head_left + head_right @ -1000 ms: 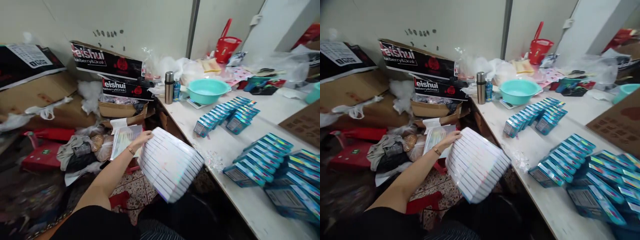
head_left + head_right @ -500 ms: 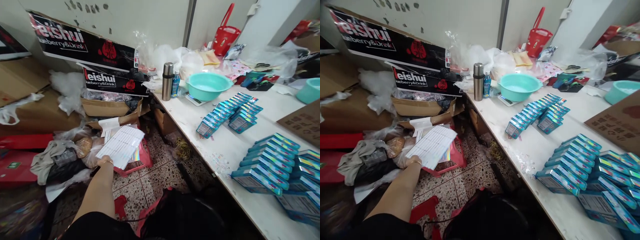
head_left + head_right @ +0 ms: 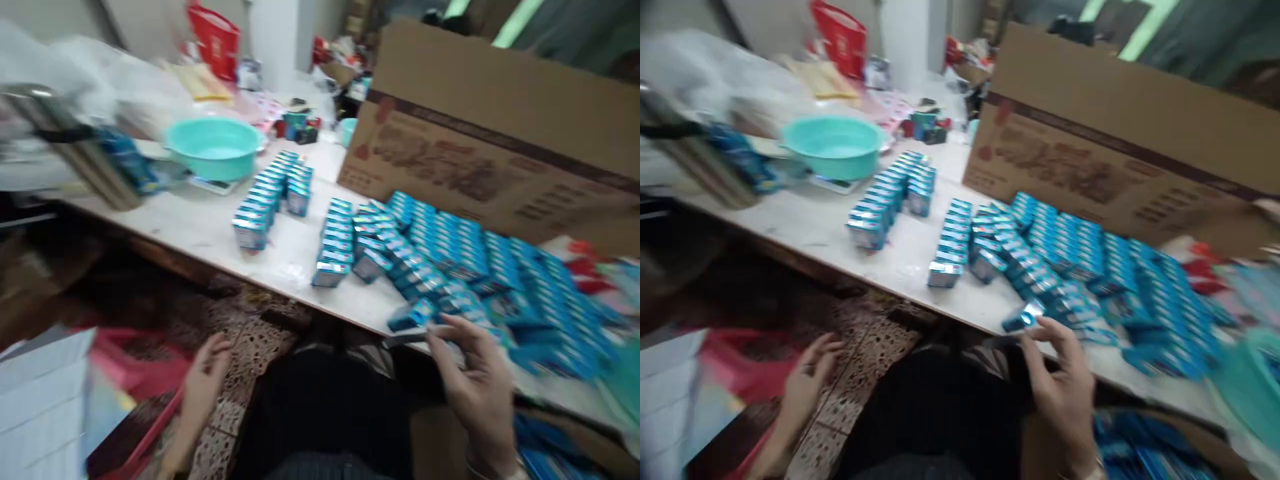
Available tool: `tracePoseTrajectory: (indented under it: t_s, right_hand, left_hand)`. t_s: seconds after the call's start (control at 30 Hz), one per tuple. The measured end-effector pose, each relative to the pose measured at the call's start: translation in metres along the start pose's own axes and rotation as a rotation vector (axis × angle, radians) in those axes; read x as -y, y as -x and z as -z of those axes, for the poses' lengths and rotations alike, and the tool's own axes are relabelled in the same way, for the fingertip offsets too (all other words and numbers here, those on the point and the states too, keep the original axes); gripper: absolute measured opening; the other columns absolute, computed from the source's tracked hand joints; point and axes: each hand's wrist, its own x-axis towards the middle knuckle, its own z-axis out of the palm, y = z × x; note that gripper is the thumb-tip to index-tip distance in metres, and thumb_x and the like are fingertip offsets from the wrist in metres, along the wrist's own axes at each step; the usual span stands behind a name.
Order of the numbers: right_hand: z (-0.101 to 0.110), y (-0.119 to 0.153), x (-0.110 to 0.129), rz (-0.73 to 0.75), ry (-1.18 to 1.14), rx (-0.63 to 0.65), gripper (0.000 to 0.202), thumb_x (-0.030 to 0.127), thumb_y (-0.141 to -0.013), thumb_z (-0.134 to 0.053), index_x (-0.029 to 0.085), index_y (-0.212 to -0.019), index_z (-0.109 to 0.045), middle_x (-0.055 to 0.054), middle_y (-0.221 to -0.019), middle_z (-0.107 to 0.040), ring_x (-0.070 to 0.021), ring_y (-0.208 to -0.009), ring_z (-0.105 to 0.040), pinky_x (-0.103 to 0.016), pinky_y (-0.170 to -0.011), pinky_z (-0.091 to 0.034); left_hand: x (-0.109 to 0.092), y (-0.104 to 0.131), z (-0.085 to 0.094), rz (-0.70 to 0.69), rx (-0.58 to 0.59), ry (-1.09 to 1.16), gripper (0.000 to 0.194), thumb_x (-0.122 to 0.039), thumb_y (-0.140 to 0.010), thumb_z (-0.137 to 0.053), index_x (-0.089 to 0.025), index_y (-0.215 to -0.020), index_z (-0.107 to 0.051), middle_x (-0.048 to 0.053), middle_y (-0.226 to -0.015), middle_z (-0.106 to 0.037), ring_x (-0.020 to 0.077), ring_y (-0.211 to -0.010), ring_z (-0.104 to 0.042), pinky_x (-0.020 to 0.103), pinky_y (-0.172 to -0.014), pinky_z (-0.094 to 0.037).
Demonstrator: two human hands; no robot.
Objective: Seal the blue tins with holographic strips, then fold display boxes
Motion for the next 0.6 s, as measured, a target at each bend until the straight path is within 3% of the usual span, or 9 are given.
tracePoseTrajectory:
  t_s: [0.07, 0.1, 0.2, 0.3, 0.4, 0.47, 0.6]
  right_hand:
    - [0.002, -0.002, 0.002, -0.072, 0.035, -0.047, 0.028, 0.034, -0.088, -0.067, 0.022, -0.113, -0.063, -0.003, -0.085, -0.067, -0.0195, -0.078, -0.066, -0.037, -0.078, -0.055]
    - [0.003, -0.002, 0.002, -0.093, 0.042, -0.065, 0.027, 0.034, -0.089, -0.066, 0.022, -0.113, -0.062, -0.003, -0.084, -0.067, -0.019, -0.078, -0.066, -0.036, -0.078, -0.055]
    - [0.011, 0.007, -0.003, -0.137, 0.039, -0.097, 0.027, 0.033, -0.089, -0.064, 0.023, -0.114, -0.061, -0.002, -0.084, -0.067, -0.0173, -0.078, -0.066, -0.033, -0.078, -0.055]
    - [0.022, 0.016, -0.014, -0.18, 0.029, -0.124, 0.028, 0.031, -0.09, -0.063, 0.022, -0.117, -0.06, -0.001, -0.083, -0.067, -0.0169, -0.077, -0.065, -0.033, -0.08, -0.055]
    - [0.025, 0.016, -0.027, -0.218, 0.017, -0.152, 0.028, 0.03, -0.091, -0.062, 0.02, -0.117, -0.059, -0.001, -0.081, -0.066, -0.0172, -0.077, -0.066, -0.032, -0.079, -0.055]
    - [0.023, 0.011, -0.036, -0.241, 0.012, -0.146, 0.028, 0.029, -0.091, -0.062, 0.02, -0.118, -0.058, 0.0, -0.08, -0.066, -0.0171, -0.076, -0.066, -0.032, -0.078, -0.055]
    - [0.013, -0.005, -0.051, -0.186, 0.067, -0.11, 0.028, 0.026, -0.092, -0.06, 0.022, -0.119, -0.058, -0.001, -0.085, -0.067, -0.0183, -0.08, -0.066, -0.035, -0.082, -0.054]
  left_hand:
    - [-0.029, 0.034, -0.076, -0.048, 0.547, 0.11, 0.082, -0.065, -0.062, -0.075, -0.016, -0.125, -0.057, 0.013, -0.108, -0.068, 0.0292, -0.097, -0.066, 0.041, -0.091, -0.051]
    - [-0.045, 0.052, -0.109, -0.084, 0.746, 0.154, 0.087, -0.066, -0.061, -0.077, -0.017, -0.129, -0.056, 0.014, -0.113, -0.067, 0.0283, -0.098, -0.066, 0.039, -0.09, -0.05]
    - [-0.09, 0.092, -0.183, -0.12, 1.118, 0.223, 0.098, -0.069, -0.057, -0.079, -0.016, -0.135, -0.052, 0.016, -0.122, -0.064, 0.0255, -0.097, -0.065, 0.034, -0.082, -0.05]
    - [-0.116, 0.109, -0.223, -0.075, 1.232, 0.137, 0.077, -0.06, -0.057, -0.083, -0.015, -0.116, -0.063, 0.01, -0.101, -0.067, 0.019, -0.081, -0.062, 0.029, -0.072, -0.047]
    - [-0.126, 0.114, -0.242, -0.051, 1.236, 0.044, 0.043, -0.056, -0.07, -0.075, -0.016, -0.078, -0.064, 0.001, -0.068, -0.061, 0.0139, -0.063, -0.053, 0.027, -0.065, -0.044]
    - [-0.127, 0.116, -0.248, -0.057, 1.224, 0.042, 0.044, -0.058, -0.077, -0.067, -0.017, -0.063, -0.058, -0.001, -0.057, -0.054, 0.0125, -0.057, -0.048, 0.026, -0.062, -0.043]
    - [-0.125, 0.118, -0.255, -0.102, 1.088, 0.052, 0.044, -0.055, -0.078, -0.066, -0.018, -0.057, -0.054, -0.002, -0.054, -0.047, 0.0116, -0.054, -0.041, 0.025, -0.059, -0.039]
